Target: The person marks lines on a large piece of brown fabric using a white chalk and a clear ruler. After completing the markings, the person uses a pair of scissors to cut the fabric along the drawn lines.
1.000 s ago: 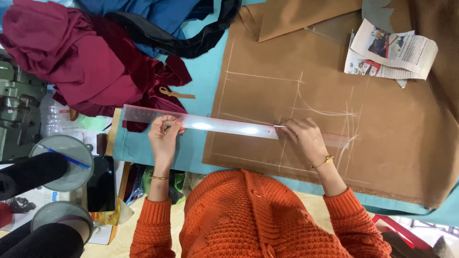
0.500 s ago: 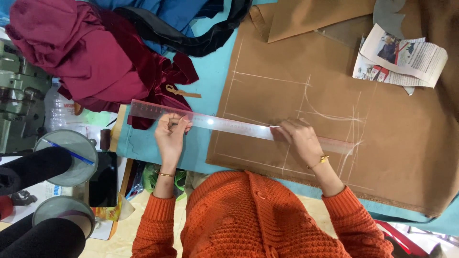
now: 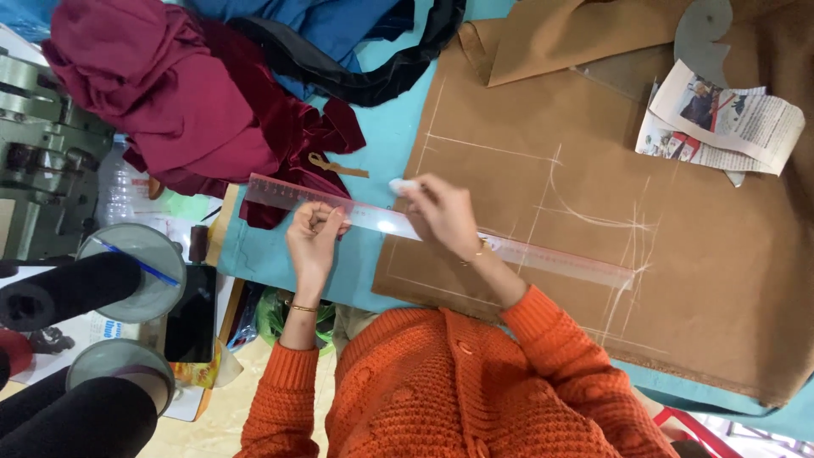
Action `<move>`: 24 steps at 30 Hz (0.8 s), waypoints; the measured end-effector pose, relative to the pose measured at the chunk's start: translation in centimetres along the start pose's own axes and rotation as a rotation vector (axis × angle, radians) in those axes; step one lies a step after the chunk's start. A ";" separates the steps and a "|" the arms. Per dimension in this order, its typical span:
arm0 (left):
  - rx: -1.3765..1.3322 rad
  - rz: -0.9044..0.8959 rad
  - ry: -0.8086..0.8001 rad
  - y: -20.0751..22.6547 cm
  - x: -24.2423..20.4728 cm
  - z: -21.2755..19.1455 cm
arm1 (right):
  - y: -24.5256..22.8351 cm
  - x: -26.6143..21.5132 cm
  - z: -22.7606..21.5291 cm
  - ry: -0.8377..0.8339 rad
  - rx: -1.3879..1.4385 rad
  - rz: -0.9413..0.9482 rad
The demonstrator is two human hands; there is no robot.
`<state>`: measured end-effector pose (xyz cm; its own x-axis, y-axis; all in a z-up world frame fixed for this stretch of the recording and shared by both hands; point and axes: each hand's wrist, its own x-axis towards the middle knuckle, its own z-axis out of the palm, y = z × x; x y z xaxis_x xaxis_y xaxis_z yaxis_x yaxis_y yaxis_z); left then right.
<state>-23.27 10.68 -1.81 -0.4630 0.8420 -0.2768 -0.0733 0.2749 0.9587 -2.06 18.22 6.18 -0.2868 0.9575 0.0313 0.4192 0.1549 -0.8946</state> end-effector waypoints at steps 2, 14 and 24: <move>-0.045 0.000 -0.028 0.0 0.3 -0.5 | 2.3 -0.4 -2.2 0.065 0.008 0.070; -0.090 0.022 -0.142 3.6 4.1 0.6 | 8.8 -10.7 -14.4 0.222 -0.173 0.387; -0.058 -0.033 -0.163 2.2 4.8 0.0 | 9.2 -13.0 -13.7 0.244 -0.127 0.507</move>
<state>-25.62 15.27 -1.06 -0.3106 0.8984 -0.3105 -0.1392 0.2802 0.9498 17.37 10.60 3.63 0.1780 0.9457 -0.2720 0.5573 -0.3247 -0.7642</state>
